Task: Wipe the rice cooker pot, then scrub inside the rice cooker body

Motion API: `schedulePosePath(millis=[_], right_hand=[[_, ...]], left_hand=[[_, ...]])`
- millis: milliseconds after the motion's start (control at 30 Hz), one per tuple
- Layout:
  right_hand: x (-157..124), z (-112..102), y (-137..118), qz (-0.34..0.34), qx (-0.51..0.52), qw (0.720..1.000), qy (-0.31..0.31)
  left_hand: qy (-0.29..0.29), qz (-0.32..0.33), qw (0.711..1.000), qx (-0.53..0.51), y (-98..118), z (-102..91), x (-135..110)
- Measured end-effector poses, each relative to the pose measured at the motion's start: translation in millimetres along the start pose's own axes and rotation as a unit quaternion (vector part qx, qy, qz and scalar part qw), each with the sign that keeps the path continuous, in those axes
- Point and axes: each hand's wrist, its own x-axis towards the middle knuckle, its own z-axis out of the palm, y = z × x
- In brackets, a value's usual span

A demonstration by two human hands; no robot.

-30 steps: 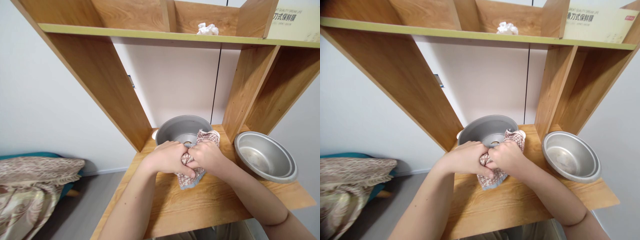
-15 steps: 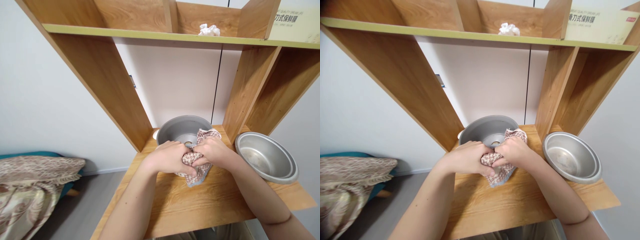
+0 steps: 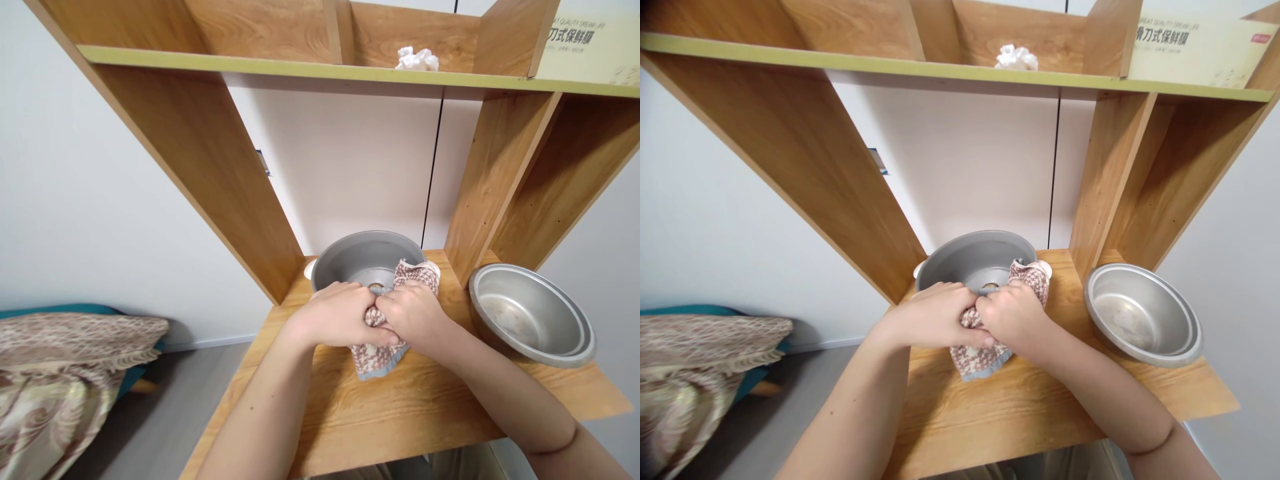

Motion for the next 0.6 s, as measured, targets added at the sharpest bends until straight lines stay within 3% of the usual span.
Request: schedulePosePath(millis=[600], right_hand=[[-2.0, -8.3, 34.5, -0.084, 0.036, 0.996, -0.007]], left_hand=[[-0.024, -0.001, 0.999, -0.025, -3.5, 0.5, 0.0]])
